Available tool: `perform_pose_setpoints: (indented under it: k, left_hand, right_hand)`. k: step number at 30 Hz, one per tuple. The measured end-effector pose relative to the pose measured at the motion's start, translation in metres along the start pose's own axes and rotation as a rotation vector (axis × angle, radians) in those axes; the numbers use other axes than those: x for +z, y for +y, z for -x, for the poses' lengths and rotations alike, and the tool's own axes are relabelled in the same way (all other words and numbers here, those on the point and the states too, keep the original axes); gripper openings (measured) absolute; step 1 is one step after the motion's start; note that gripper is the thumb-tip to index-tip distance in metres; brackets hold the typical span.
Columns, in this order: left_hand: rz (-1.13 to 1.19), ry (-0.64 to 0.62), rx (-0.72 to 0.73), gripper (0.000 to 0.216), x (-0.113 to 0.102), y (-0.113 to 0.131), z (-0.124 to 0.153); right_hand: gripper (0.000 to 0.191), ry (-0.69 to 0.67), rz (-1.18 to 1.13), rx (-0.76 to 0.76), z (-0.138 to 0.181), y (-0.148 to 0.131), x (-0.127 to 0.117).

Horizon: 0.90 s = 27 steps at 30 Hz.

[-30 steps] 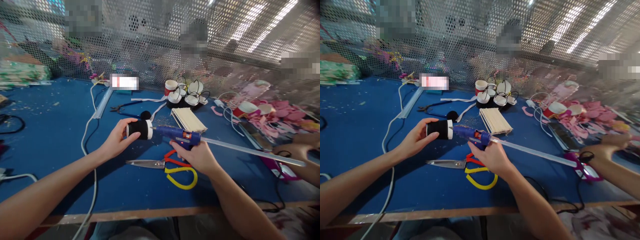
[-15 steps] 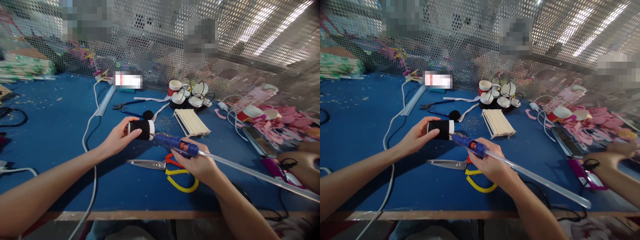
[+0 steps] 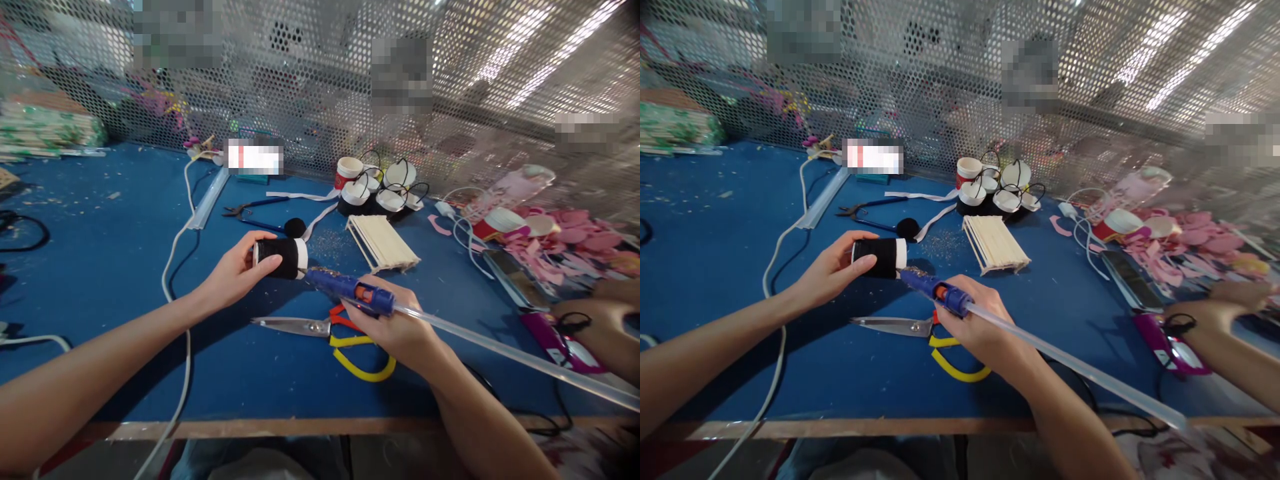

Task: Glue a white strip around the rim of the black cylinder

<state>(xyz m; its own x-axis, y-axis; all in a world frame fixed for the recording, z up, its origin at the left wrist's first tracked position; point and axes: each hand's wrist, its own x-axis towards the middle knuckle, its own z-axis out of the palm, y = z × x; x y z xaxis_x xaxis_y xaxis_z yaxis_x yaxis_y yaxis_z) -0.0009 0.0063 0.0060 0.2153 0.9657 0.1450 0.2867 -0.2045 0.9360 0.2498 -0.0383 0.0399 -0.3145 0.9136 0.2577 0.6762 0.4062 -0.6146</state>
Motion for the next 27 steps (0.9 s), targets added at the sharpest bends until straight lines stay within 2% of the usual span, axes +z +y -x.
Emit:
perform_pose_setpoints:
  k: [6,12,19,27]
  left_hand:
    - [0.004,-0.011,0.013,0.041,0.001,0.001,0.001]
    - [-0.011,-0.004,0.048,0.039,0.002,0.001,0.002]
    - [-0.151,-0.013,0.17,0.039,0.001,-0.001,0.004]
    - [-0.231,-0.061,0.324,0.041,0.001,-0.004,0.006]
  right_hand:
    - [0.005,0.043,-0.01,0.004,0.0,0.001,-0.001]
    - [0.005,-0.007,-0.003,0.042,0.001,-0.002,-0.003]
    - [0.008,0.036,-0.004,0.104,-0.002,0.001,-0.004]
    - [0.011,0.099,0.06,0.052,-0.005,0.009,-0.004]
